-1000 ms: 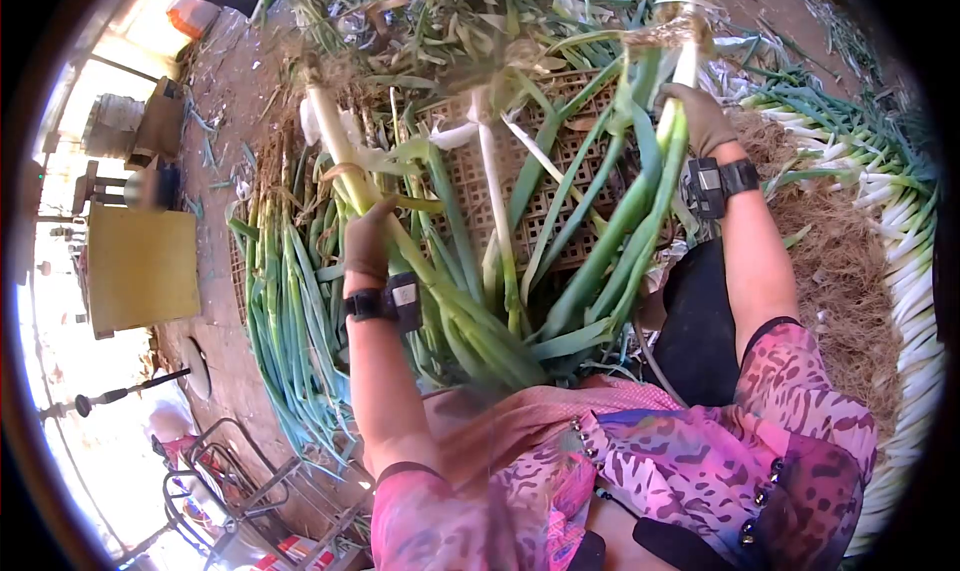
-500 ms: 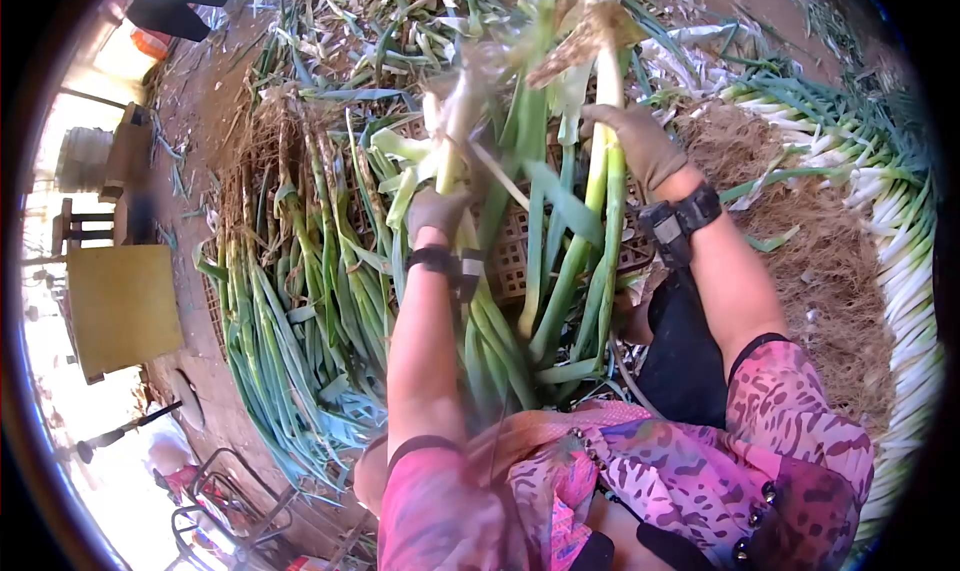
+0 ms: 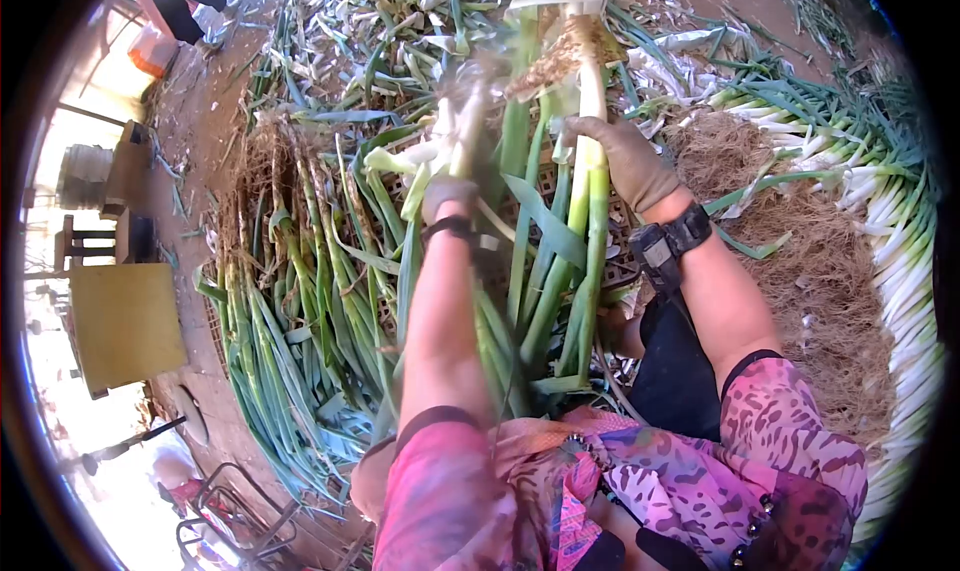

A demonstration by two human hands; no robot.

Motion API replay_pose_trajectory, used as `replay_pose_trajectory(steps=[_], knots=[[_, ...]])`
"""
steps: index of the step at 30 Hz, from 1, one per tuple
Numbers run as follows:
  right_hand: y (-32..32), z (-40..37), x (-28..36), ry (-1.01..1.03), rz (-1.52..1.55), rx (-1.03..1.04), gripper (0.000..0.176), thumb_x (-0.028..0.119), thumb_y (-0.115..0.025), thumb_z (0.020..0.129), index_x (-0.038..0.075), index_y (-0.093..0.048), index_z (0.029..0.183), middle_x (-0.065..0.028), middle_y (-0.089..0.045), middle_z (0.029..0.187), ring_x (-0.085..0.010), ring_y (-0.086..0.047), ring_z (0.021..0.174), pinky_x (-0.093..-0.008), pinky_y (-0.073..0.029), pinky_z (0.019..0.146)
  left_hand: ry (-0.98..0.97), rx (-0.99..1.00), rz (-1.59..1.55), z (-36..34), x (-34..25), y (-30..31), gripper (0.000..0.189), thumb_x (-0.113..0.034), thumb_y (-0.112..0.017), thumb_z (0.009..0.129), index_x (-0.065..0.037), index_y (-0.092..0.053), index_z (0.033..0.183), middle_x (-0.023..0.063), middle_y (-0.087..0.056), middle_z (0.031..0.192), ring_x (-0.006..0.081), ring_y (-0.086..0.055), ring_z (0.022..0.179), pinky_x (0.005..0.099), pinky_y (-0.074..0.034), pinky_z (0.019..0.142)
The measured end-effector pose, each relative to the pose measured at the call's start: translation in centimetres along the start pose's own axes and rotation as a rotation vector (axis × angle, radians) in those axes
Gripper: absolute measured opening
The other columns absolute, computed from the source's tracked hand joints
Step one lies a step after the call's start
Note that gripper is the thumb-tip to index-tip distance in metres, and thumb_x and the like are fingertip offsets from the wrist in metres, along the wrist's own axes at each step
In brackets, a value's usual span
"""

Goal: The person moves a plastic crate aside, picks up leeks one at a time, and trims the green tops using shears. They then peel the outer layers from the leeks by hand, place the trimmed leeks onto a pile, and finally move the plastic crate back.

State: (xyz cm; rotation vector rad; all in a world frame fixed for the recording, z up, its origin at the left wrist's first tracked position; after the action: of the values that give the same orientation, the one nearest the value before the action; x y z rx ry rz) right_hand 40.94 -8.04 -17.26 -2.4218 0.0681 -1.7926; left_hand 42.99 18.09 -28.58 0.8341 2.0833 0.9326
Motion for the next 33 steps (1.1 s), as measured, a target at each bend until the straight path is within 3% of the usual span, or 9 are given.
replay_pose_trajectory(steps=[5,9,13,16,20,23,25,28,33], knots=[[-1.1,-1.4,-0.1,0.022,-0.170,0.109,0.037,0.038,-0.065,0.093,0.002,-0.073,0.098,-0.0067,-0.073,0.087,-0.0147,-0.068,0.076,-0.0280,-0.054,0.073,-0.241,0.237,-0.580,-2.5,3.8,2.8,0.048,-0.037,-0.077,0.078,0.005,-0.073,0.101,0.0127,-0.073,0.087,0.0215,-0.070,0.074,0.0344,-0.055,0.068],[-5.9,-4.2,0.9,0.023,-0.211,0.170,0.041,0.043,-0.066,0.093,0.003,-0.072,0.100,-0.0049,-0.070,0.081,-0.0136,-0.063,0.072,-0.0263,-0.050,0.069,-0.418,0.212,-0.719,-7.5,1.9,8.4,0.054,-0.044,-0.073,0.086,0.005,-0.070,0.109,0.0106,-0.072,0.091,0.0168,-0.068,0.081,0.0297,-0.053,0.070],[-12.1,-6.0,0.8,0.261,-0.337,0.262,0.046,0.046,-0.063,0.093,0.003,-0.066,0.108,-0.0147,-0.067,0.092,-0.0243,-0.065,0.085,-0.0373,-0.050,0.077,-0.963,-0.071,-0.429,-15.2,-2.2,14.6,0.054,-0.046,-0.042,0.106,0.003,-0.064,0.099,0.0080,-0.062,0.080,0.0170,-0.060,0.075,0.0310,-0.052,0.072],[-14.4,-9.7,4.7,0.423,-0.378,0.382,0.049,0.041,-0.066,0.094,0.005,-0.060,0.127,-0.0096,-0.067,0.114,-0.0172,-0.064,0.101,-0.0309,-0.050,0.089,-0.529,0.243,-1.066,-19.9,-4.1,16.4,0.054,-0.047,-0.038,0.107,-0.001,-0.063,0.090,0.0059,-0.060,0.079,0.0143,-0.056,0.073,0.0285,-0.050,0.073],[-15.4,-11.7,4.4,0.267,-0.206,0.591,0.055,0.033,-0.073,0.089,0.004,-0.058,0.133,-0.0065,-0.066,0.121,-0.0142,-0.060,0.112,-0.0311,-0.048,0.095,-0.709,0.117,-0.825,-26.3,-4.3,20.3,0.057,-0.050,-0.032,0.108,-0.001,-0.062,0.110,0.0050,-0.063,0.092,0.0140,-0.061,0.087,0.0284,-0.052,0.079],[-15.8,-15.0,7.8,0.387,-0.075,0.655,0.050,0.024,-0.072,0.090,0.004,-0.058,0.132,-0.0043,-0.065,0.121,-0.0115,-0.060,0.110,-0.0290,-0.048,0.096,-0.939,-0.053,-0.614,-28.7,-4.0,24.4,0.027,-0.008,-0.053,0.099,0.006,-0.054,0.122,0.0143,-0.070,0.088,0.0207,-0.069,0.079,0.0315,-0.057,0.074],[-15.7,-17.4,9.9,0.367,-0.007,0.711,0.046,0.019,-0.070,0.091,0.004,-0.058,0.133,-0.0030,-0.066,0.119,-0.0106,-0.060,0.108,-0.0281,-0.047,0.096,-0.923,-0.510,-0.140,-33.2,-4.7,27.9,0.021,-0.010,-0.061,0.094,0.003,-0.062,0.110,0.0161,-0.071,0.086,0.0248,-0.072,0.085,0.0370,-0.056,0.074],[-15.2,-18.9,9.7,0.352,0.207,0.746,0.052,0.018,-0.069,0.090,0.004,-0.054,0.138,-0.0033,-0.064,0.122,-0.0114,-0.058,0.111,-0.0300,-0.045,0.100,-1.036,-0.781,-0.093,-33.8,-6.5,28.9,0.021,-0.017,-0.067,0.090,0.001,-0.065,0.100,0.0164,-0.072,0.085,0.0274,-0.072,0.085,0.0402,-0.055,0.072],[-14.9,-21.7,7.4,0.297,0.375,0.777,0.056,0.017,-0.069,0.087,0.003,-0.052,0.139,-0.0052,-0.063,0.124,-0.0146,-0.056,0.118,-0.0317,-0.043,0.104,-1.097,-0.520,-0.219,-30.2,-11.4,29.8,0.018,-0.003,-0.059,0.095,0.004,-0.061,0.111,0.0101,-0.071,0.095,0.0170,-0.067,0.081,0.0315,-0.056,0.073]])
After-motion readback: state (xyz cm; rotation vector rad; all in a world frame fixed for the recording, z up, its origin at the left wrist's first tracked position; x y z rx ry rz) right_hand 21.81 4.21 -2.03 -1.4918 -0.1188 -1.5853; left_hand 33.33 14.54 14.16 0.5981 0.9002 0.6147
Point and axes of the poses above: each hand's wrist, its own z-axis towards the middle knuckle, its own y-axis out of the back of the hand, x = y × z, the point moved 5 cm from there along z, towards the middle knuckle
